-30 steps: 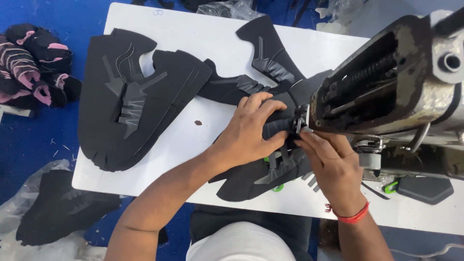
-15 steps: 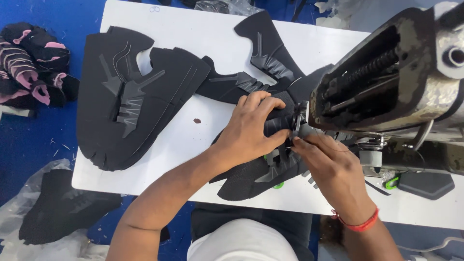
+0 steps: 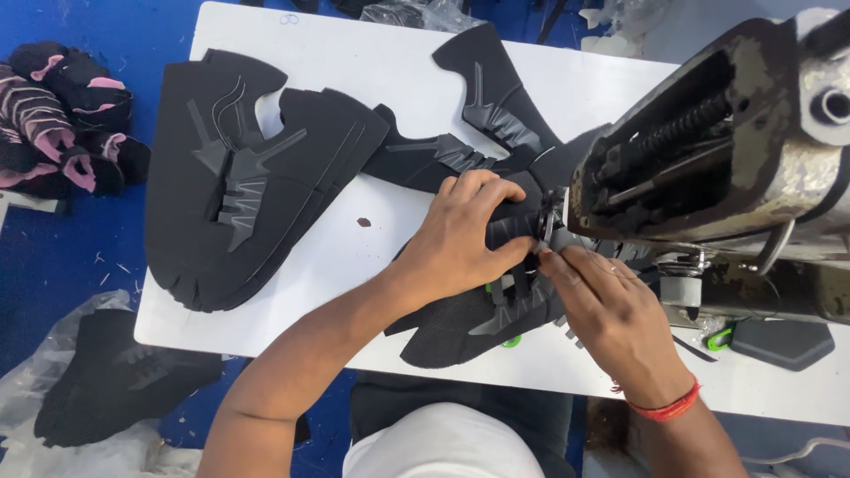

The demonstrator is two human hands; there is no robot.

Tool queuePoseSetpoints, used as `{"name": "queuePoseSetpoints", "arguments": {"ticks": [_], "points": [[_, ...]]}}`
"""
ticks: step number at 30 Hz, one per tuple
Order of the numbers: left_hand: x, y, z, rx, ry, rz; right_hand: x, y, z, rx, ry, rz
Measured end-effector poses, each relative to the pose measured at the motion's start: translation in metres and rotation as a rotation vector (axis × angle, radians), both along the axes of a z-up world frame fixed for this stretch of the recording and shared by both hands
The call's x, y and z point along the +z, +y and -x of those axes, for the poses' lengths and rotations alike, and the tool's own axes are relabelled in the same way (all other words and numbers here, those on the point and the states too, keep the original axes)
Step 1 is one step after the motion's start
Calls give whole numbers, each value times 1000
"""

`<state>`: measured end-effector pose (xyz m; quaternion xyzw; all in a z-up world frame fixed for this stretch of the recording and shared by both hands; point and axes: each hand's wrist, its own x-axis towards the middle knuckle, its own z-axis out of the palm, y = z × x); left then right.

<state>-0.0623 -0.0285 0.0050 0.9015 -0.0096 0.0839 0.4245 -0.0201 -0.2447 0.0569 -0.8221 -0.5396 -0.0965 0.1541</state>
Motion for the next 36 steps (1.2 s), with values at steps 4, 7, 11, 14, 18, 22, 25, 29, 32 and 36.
{"name": "queuePoseSetpoints", "arguments": {"ticks": [4, 7, 11, 14, 18, 22, 25, 29, 32, 36], "points": [[-1, 0, 0, 0, -26, 4, -7, 0, 1, -15, 5, -45], [0, -1, 0, 4, -18, 9, -7, 0, 1, -27, -3, -72], [2, -2, -1, 8, -2, -2, -6, 0, 1, 10, -40, -107], [4, -1, 0, 4, 11, -3, -9, -1, 0, 44, -77, -133], [0, -3, -1, 1, -8, -7, -19, -4, -6, 80, -125, -156], [4, -3, -1, 8, -10, -3, -25, -7, -10, 105, -138, -159], [3, -4, -2, 6, -9, -4, -29, -9, -12, 110, -172, -156], [3, -5, -2, 4, -36, -20, -36, -11, -13, 106, -224, -171], [5, -5, -3, 8, -14, -20, -44, -12, -13, 102, -249, -172], [2, -6, -5, -4, 6, -38, -46, -15, -13, 96, -290, -151]]}}
